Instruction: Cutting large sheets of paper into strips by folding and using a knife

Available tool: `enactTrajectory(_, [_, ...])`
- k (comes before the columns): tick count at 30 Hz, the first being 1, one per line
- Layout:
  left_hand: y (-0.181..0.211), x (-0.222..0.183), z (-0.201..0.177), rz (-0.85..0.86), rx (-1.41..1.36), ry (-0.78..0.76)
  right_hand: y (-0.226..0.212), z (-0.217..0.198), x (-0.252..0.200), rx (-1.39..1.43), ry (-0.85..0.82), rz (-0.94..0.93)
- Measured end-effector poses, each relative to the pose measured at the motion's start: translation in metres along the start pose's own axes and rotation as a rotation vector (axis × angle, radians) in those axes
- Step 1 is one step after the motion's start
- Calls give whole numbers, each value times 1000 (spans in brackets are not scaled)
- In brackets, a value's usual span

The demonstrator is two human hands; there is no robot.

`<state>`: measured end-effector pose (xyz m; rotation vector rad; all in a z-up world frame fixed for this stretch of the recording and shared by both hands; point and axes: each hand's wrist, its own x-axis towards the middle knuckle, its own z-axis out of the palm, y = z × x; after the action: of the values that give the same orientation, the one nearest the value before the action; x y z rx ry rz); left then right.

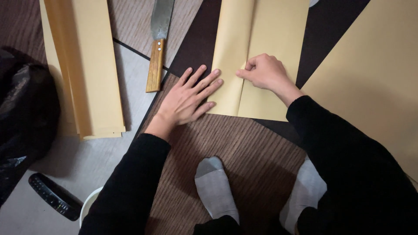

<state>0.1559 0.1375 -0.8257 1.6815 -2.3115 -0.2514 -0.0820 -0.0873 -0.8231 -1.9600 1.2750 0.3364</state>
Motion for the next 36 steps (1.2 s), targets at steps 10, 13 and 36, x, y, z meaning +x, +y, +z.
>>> enactTrajectory(10, [7,2,8,-29,23,18,1,-8,-4,95,-22,-22])
enactTrajectory(13, [8,1,9,-31,17,31,2,-7,-3,75,-3,-48])
enactTrajectory(36, [9,1,15,-33,7,58,1,-8,-7,74,-43,-53])
